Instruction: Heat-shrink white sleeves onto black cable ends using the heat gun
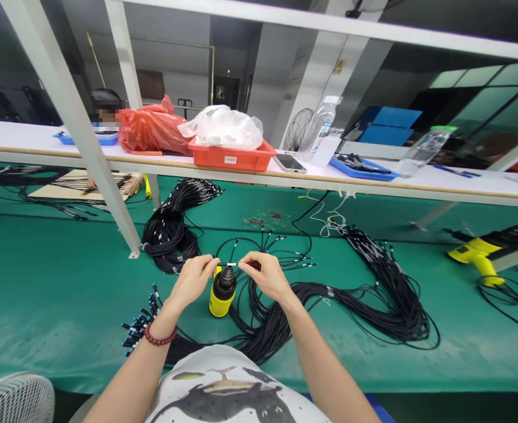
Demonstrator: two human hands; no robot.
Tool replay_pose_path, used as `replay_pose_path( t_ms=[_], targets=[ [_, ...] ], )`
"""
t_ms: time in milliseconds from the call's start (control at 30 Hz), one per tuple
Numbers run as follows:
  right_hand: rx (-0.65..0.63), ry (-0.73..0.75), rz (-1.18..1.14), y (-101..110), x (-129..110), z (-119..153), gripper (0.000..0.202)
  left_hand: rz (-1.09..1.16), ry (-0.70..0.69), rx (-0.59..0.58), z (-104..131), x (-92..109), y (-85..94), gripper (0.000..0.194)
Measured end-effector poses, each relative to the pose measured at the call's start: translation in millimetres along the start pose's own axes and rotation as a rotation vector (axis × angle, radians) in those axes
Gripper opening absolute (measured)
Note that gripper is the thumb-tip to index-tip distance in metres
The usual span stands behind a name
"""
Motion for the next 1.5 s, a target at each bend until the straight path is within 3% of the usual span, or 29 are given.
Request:
replay_pose_path(
  t_ms=[300, 600, 867, 1067, 1233, 1400, 1500],
  targets=[
    [-0.029, -0.023, -0.015, 1.1, 7.2, -0.3, 0.013, 0.067, -0.033, 0.069, 1.7, -5.7, -1.7, 0.022],
    [-0.007, 0.001, 0.001, 4.8, 3.3, 0.5, 0.014, -0.012, -0.018, -0.026, -0.3, -0.3, -4.3, 0.045],
    [0.039, -0.031, -0.088, 0.2, 10.0, -0.8, 0.007, 0.045, -0.037, -0.007, 2.1, -3.2, -5.3, 0.027],
    [-0.012, 0.012, -0.001, 1.9, 4.5, 1.3, 0.013, 0.028, -0.005, -0.001, 1.6, -1.4, -3.1, 0.043],
    [-0.079, 0.061, 0.118, 3.1, 0.6, 3.1, 0.021, 0.075, -0.005, 0.028, 2.0, -3.1, -2.2, 0.040],
    [-0.008, 0.044, 0.060, -2.4, 5.9, 2.2, 0.013, 0.119, -0.030, 0.074, 3.6, -6.3, -2.4, 0.024],
    [0.017, 0.033, 0.032, -3.6, 5.7, 2.3, 0.011, 0.096, -0.012, 0.064, 3.4, -5.3, -1.4, 0.029]
  ],
)
Point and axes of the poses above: each hand's wrist, its own z-axis away from the middle knuckle, its own y-axis out of the back of the hand, x = y × z, the point moved 3 cm from there along -z, towards the middle knuckle, and after that the axes turned 1 degree about -x, right-handed, at the moved point
